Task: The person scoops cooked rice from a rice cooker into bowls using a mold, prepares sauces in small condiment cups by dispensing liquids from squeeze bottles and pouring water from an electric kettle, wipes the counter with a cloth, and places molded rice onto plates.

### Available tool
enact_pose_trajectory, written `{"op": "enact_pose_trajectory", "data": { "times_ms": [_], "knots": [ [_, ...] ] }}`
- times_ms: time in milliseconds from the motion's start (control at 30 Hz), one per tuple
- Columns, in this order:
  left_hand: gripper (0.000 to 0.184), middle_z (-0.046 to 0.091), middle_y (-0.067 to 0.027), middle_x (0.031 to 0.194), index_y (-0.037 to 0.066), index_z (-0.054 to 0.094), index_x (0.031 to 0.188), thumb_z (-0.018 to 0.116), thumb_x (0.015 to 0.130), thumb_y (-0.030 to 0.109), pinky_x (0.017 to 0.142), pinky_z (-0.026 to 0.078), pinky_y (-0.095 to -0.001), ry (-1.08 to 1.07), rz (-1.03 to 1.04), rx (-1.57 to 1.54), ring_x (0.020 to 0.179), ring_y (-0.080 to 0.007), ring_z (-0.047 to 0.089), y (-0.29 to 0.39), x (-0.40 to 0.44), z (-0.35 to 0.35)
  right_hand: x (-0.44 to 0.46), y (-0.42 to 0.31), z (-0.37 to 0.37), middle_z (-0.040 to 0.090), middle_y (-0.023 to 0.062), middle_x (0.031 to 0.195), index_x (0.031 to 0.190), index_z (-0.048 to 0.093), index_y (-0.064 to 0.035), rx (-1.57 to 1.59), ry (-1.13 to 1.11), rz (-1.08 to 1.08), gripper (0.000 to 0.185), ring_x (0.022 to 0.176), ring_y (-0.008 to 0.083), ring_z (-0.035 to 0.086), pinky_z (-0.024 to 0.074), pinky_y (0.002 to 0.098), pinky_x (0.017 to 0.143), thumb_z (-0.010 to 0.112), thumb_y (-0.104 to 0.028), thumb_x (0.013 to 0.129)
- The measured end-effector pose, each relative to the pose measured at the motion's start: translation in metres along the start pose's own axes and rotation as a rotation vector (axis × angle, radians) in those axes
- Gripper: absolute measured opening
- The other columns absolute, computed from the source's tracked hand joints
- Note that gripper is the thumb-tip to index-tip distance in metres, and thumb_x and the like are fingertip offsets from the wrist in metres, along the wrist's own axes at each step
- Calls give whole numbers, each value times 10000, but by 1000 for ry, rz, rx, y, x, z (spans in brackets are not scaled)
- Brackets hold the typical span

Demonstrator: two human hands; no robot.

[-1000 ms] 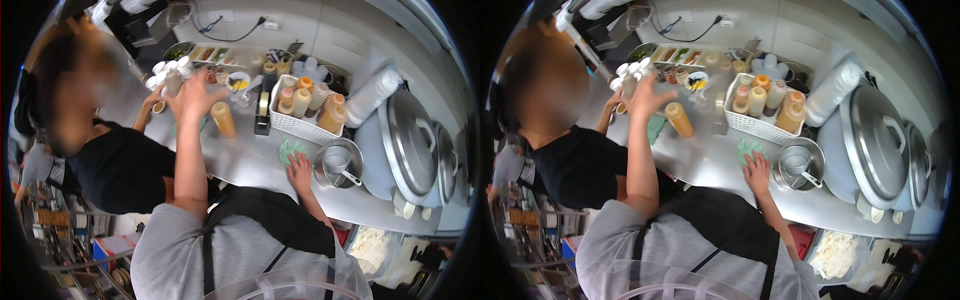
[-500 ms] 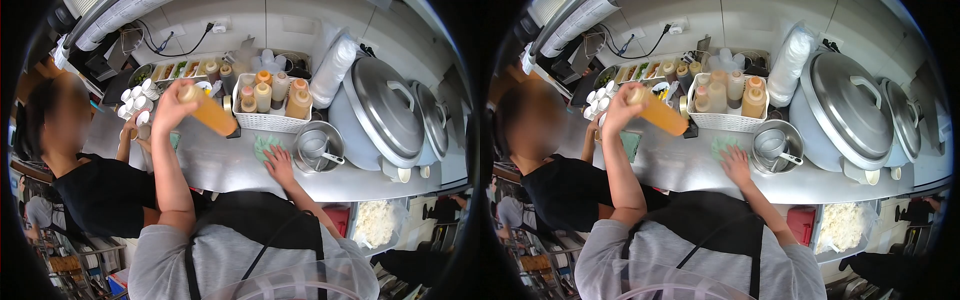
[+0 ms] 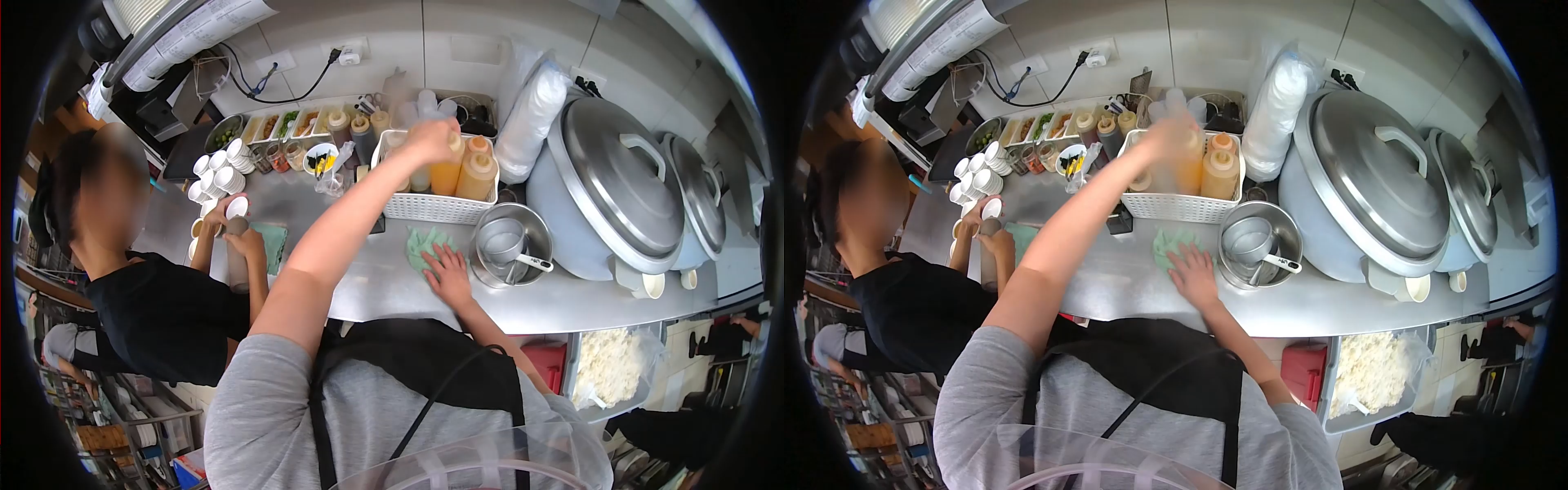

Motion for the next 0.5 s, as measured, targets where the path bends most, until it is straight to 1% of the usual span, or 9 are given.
{"op": "enact_pose_trajectory", "data": {
  "times_ms": [133,200,233,300,333,400,433,467,500],
  "knots": [
    [397,586,-167,966,74,538,992,665,621,141,760,452,-385,-44,-29,-25,917,-326,560,-5,-7,41,1,-1,-1,429,105,1247,1187,499,-201,3,3,0,400,1196,305,343,252,497,983,550,-279,797],
    [425,563,-164,1030,53,528,1026,654,627,131,791,435,-399,41,-1,131,977,-337,521,-10,-9,58,0,0,-1,427,103,1248,1182,501,-201,-1,14,-7,400,1188,306,350,258,496,979,553,-281,794],
    [425,563,-164,1030,53,528,1026,654,627,131,791,435,-399,41,-1,128,977,-337,521,1,-14,54,0,-1,0,427,103,1248,1182,501,-201,-3,12,-6,400,1188,306,350,258,496,979,553,-281,794],
    [549,540,-170,1063,37,498,1079,702,597,201,829,403,-409,251,134,66,1036,-342,463,39,-29,26,1,-1,-1,428,99,1248,1180,502,-202,-6,15,1,399,1184,306,354,263,495,976,553,-284,794],
    [549,540,-170,1063,37,498,1079,702,597,201,829,403,-409,258,130,64,1036,-342,463,47,-30,28,2,0,-2,428,99,1248,1180,502,-202,-11,12,-5,399,1184,306,354,263,495,976,553,-284,794],
    [705,540,-166,1056,47,450,1147,743,569,325,867,364,-425,163,68,59,1058,-322,431,62,-28,41,3,-2,0,422,93,1259,1190,496,-208,-4,-14,-1,412,1186,304,352,251,493,983,555,-286,790],
    [744,537,-175,1063,55,428,1169,736,577,384,876,356,-426,82,12,129,1041,-328,450,68,-27,41,2,-3,3,422,93,1259,1190,496,-208,2,-25,-31,412,1186,304,352,251,493,983,555,-286,790],
    [785,534,-183,1070,63,405,1192,729,586,442,885,349,-427,5,-54,202,1023,-334,470,71,-23,41,1,1,5,415,92,1268,1197,492,-208,1,-32,0,419,1191,302,347,241,491,989,554,-286,790],
    [800,523,-203,1082,65,392,1199,742,577,426,908,334,-435,54,-48,148,1080,-353,434,66,-18,53,1,3,7,408,90,1277,1203,488,-209,4,-40,26,427,1195,301,343,230,489,995,554,-287,789]
  ]
}}
Point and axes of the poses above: each hand's wrist, its own x-axis towards the middle knuckle, its own z-axis out of the palm, y = z × x, the point moved 4 cm from there along x, towards the middle knuckle
